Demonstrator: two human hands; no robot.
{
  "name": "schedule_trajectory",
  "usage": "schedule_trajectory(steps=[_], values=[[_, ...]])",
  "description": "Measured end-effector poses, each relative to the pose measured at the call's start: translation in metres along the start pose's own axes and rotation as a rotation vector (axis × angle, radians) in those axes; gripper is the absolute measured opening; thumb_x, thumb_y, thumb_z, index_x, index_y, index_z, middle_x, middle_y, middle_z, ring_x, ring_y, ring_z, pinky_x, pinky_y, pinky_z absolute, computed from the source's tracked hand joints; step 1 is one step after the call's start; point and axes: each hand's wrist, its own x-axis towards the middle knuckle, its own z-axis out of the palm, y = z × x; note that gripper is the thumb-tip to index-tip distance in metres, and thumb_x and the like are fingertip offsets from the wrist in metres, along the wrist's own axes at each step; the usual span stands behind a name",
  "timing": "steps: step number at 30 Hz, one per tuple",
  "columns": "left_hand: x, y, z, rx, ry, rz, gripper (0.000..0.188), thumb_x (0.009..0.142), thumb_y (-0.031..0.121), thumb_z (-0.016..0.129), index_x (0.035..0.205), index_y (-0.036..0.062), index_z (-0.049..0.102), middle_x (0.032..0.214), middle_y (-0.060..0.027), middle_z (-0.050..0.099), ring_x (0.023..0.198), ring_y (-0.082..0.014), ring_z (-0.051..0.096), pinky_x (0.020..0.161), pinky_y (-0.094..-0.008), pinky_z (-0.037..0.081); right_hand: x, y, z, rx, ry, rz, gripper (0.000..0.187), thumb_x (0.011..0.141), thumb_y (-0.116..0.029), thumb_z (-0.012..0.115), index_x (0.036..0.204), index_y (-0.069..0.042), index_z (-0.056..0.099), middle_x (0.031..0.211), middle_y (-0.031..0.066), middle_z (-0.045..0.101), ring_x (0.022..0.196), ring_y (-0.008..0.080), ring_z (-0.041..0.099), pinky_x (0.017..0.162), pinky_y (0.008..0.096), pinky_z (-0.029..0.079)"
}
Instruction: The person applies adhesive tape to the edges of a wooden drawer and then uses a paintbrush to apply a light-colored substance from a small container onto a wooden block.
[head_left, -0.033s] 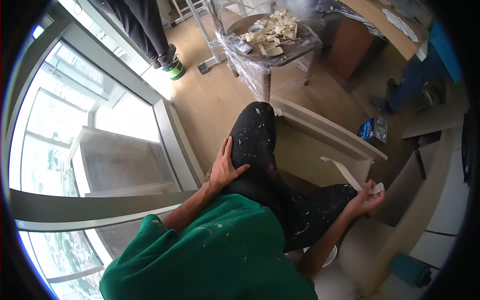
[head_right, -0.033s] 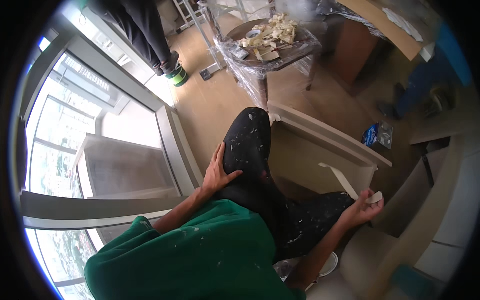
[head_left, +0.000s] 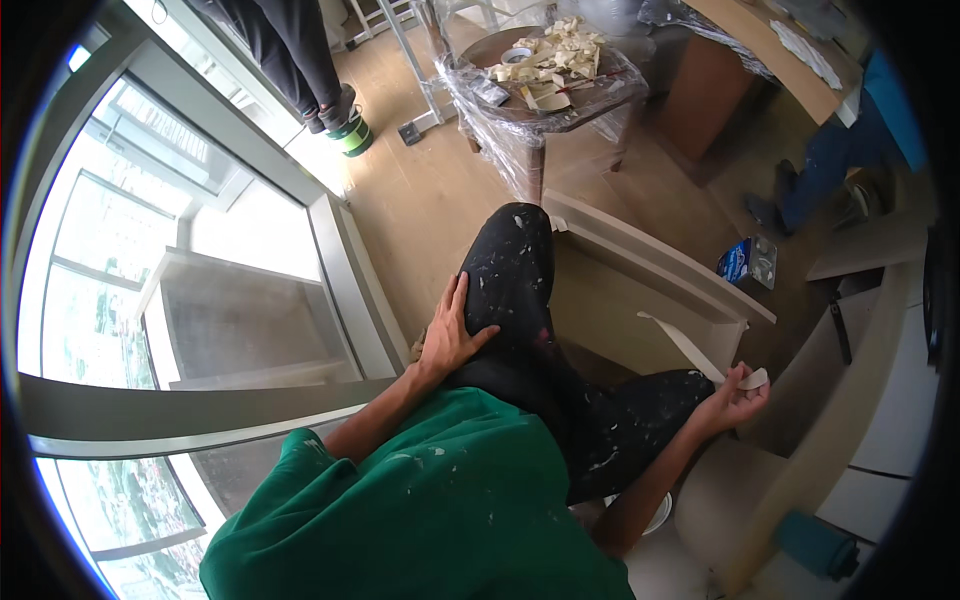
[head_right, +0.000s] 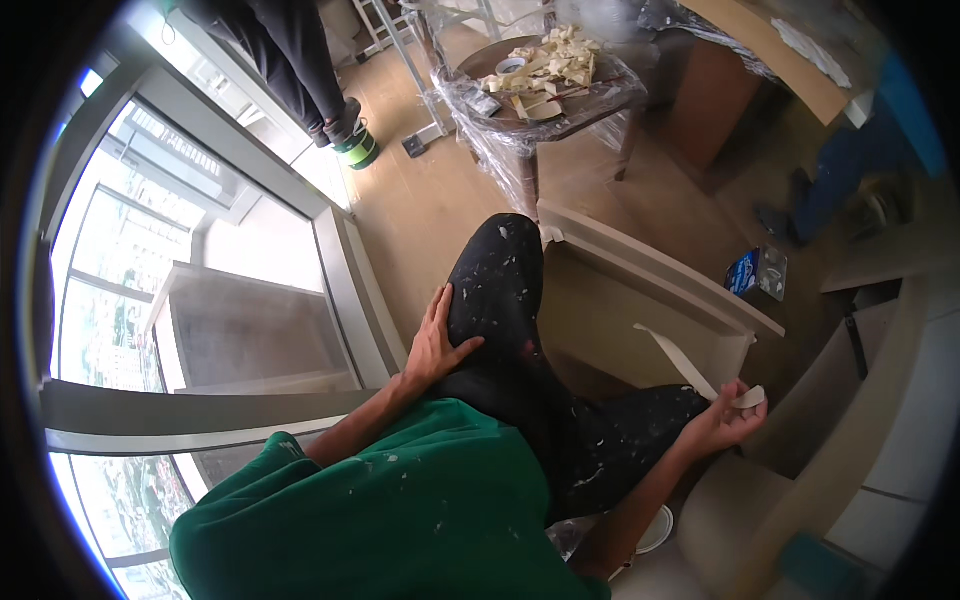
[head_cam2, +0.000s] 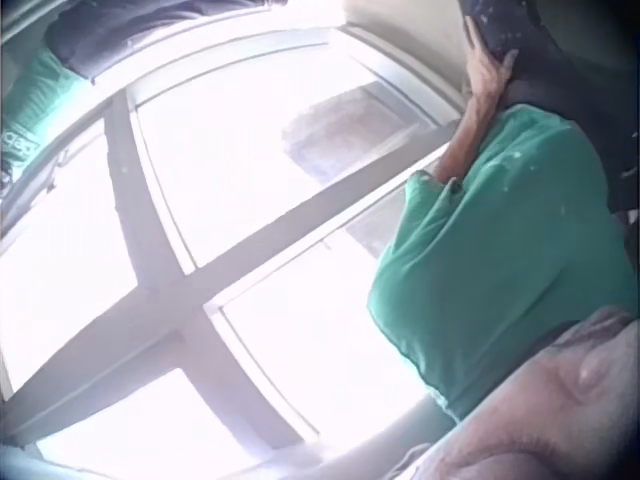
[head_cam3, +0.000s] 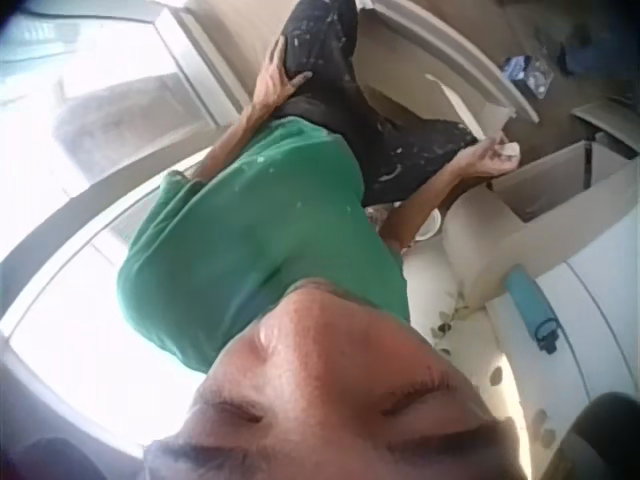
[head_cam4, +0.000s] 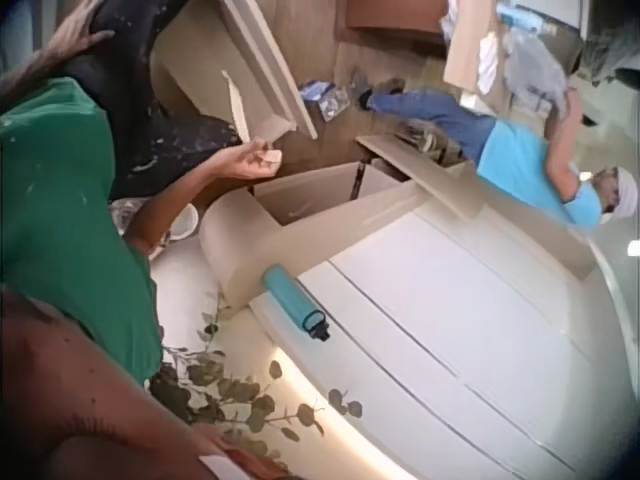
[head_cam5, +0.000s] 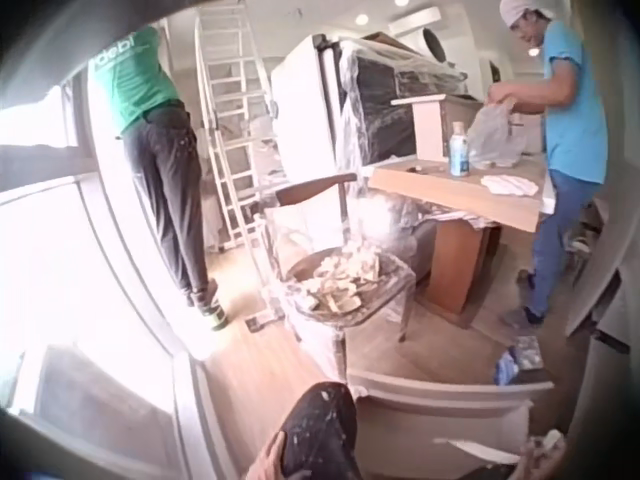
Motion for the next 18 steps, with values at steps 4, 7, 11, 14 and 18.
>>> schedule_trajectory(steps=[4,7,11,14,18], values=[[-0.007,-0.006,0.006,0.008,0.112,0.075,0.079,0.094,0.032,0.075,0.16,0.0072,0.037,0.166,-0.0254,0.03,0.152,-0.0438,0.032,0.124,-0.0477,0.033,0.001,-0.012,0.007,-0.064,-0.044,0.073,0.045,0.101,-0.016,0.071,0.132,0.005,0.047,0.111,0.0158,0.066,0.097,0.0211,0.066,0.084,0.0331,0.056],[-0.007,-0.014,0.007,-0.021,0.123,0.137,0.067,0.097,0.026,0.072,0.156,0.0079,0.046,0.166,-0.0233,0.032,0.154,-0.0422,0.029,0.123,-0.0477,0.034,0.0,-0.015,0.013,-0.041,-0.047,0.067,0.045,0.101,-0.016,0.071,0.133,0.005,0.047,0.111,0.0157,0.066,0.096,0.0211,0.066,0.081,0.0325,0.057],[-0.015,-0.015,-0.001,-0.032,0.208,0.135,0.056,0.092,0.023,0.078,0.142,0.0043,0.058,0.144,-0.0212,0.055,0.132,-0.0385,0.054,0.11,-0.0439,0.047,-0.001,-0.02,0.021,-0.035,-0.038,0.093,0.044,0.101,-0.014,0.07,0.133,0.005,0.047,0.111,0.0158,0.067,0.097,0.0213,0.067,0.08,0.0316,0.057],[-0.028,-0.006,-0.024,0.016,0.165,0.101,0.046,0.089,0.019,0.082,0.128,0.0018,0.064,0.121,-0.0162,0.064,0.105,-0.0332,0.065,0.094,-0.0412,0.055,0.002,-0.014,0.017,-0.029,-0.028,0.075,0.044,0.102,-0.013,0.068,0.135,0.006,0.046,0.112,0.0171,0.067,0.094,0.0204,0.067,0.08,0.0306,0.056],[-0.037,-0.015,-0.027,-0.006,0.094,0.081,0.046,0.084,0.02,0.086,0.12,0.0003,0.065,0.113,-0.0148,0.063,0.093,-0.0324,0.067,0.082,-0.0405,0.057,0.003,-0.012,0.015,0.023,0.007,0.096,0.043,0.103,-0.011,0.067,0.135,0.007,0.045,0.113,0.0181,0.068,0.093,0.0199,0.068,0.08,0.0303,0.056]])
